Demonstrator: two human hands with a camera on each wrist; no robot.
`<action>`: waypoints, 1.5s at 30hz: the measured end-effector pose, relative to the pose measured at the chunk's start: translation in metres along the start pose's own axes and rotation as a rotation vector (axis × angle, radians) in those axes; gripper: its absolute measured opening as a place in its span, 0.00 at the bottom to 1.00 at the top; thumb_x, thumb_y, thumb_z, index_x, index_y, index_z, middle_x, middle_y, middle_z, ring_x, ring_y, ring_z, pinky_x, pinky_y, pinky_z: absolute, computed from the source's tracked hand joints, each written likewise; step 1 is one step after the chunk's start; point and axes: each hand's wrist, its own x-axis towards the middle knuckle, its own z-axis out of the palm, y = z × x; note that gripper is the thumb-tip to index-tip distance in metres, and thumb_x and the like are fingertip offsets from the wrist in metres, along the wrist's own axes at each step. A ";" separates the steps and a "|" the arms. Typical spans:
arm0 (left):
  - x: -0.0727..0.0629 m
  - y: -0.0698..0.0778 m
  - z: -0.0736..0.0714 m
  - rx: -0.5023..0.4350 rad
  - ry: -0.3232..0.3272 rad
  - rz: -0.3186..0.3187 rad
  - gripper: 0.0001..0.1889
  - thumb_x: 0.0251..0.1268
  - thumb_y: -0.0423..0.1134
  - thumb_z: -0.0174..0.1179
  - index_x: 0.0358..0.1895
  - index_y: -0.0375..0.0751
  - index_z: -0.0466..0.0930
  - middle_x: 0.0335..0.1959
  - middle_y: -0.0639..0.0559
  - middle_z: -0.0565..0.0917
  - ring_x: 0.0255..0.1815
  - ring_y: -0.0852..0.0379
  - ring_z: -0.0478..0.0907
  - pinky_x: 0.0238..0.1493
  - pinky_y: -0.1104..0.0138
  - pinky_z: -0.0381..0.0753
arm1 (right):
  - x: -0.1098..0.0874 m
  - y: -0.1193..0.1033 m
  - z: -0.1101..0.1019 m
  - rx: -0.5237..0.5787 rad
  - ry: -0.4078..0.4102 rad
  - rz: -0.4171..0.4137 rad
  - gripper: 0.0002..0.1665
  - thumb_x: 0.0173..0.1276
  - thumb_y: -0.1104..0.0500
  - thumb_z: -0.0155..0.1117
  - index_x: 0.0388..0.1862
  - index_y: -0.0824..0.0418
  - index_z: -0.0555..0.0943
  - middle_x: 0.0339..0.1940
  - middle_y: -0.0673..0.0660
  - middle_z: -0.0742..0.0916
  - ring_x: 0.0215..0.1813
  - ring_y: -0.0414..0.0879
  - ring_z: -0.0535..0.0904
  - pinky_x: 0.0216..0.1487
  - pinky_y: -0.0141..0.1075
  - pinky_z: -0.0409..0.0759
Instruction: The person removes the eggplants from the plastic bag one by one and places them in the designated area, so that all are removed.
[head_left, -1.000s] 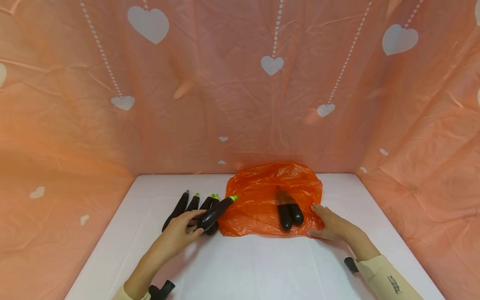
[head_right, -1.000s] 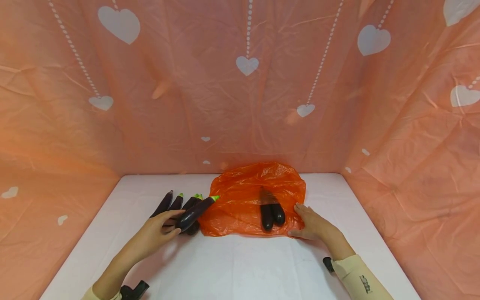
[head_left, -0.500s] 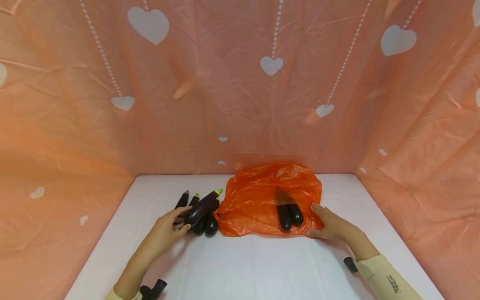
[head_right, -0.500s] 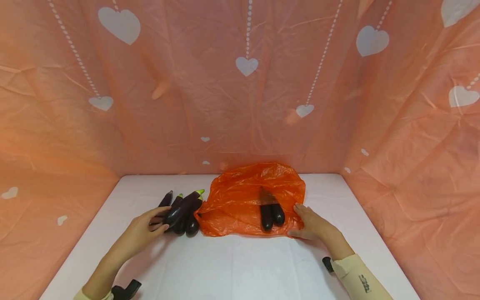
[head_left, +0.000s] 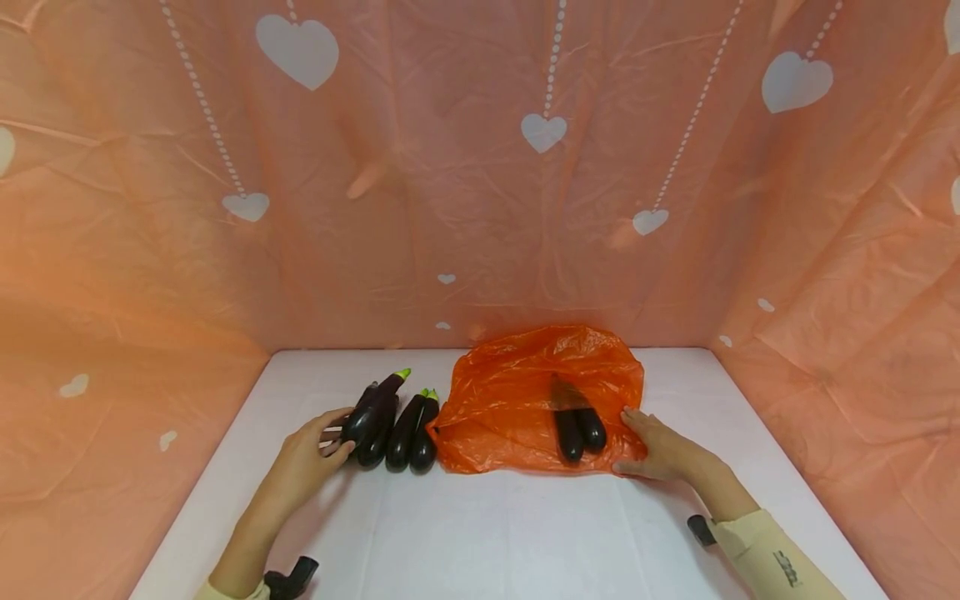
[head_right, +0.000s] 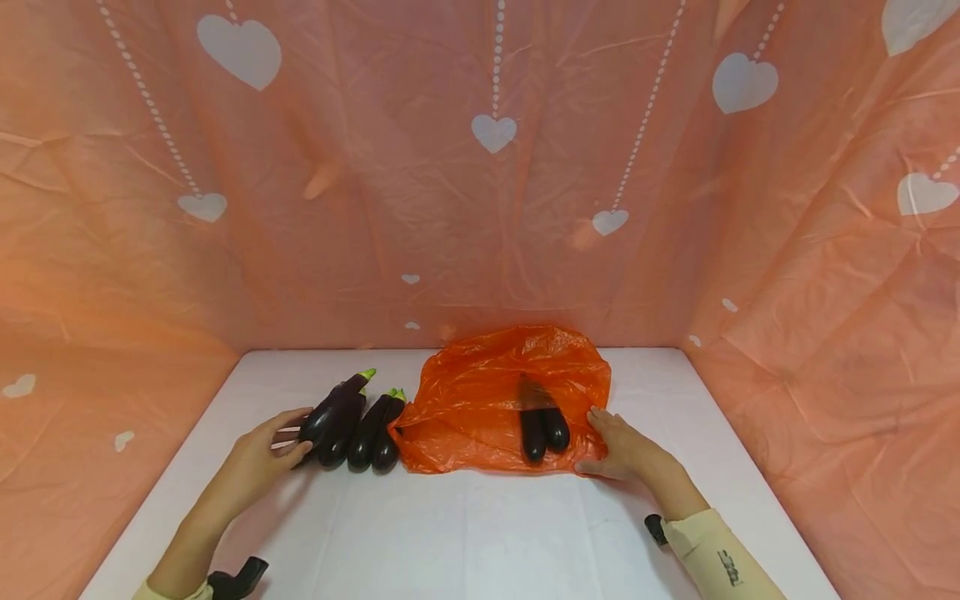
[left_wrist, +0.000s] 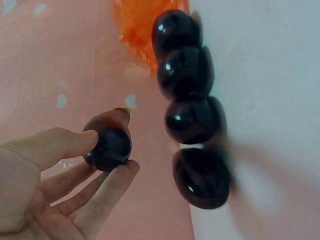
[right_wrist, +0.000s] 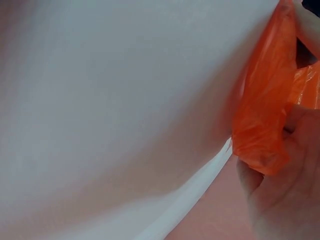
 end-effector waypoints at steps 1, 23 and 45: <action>0.000 -0.002 -0.001 0.006 0.005 -0.003 0.28 0.71 0.28 0.68 0.72 0.30 0.76 0.61 0.24 0.83 0.57 0.32 0.87 0.53 0.53 0.89 | 0.000 0.000 0.000 0.000 -0.001 0.002 0.65 0.65 0.34 0.77 0.84 0.73 0.60 0.83 0.76 0.65 0.81 0.80 0.57 0.79 0.72 0.58; 0.003 -0.042 -0.018 0.076 0.053 -0.021 0.27 0.71 0.26 0.66 0.70 0.21 0.73 0.60 0.18 0.80 0.55 0.25 0.85 0.55 0.42 0.87 | -0.002 0.000 0.001 -0.008 0.001 0.010 0.65 0.65 0.34 0.77 0.83 0.74 0.60 0.82 0.77 0.65 0.80 0.81 0.57 0.78 0.72 0.58; 0.008 -0.065 -0.013 0.119 -0.004 -0.091 0.26 0.73 0.27 0.65 0.70 0.21 0.71 0.60 0.19 0.80 0.57 0.24 0.84 0.59 0.37 0.82 | 0.000 -0.001 -0.001 0.000 0.000 0.008 0.65 0.66 0.34 0.76 0.84 0.73 0.60 0.83 0.76 0.64 0.82 0.80 0.56 0.79 0.72 0.57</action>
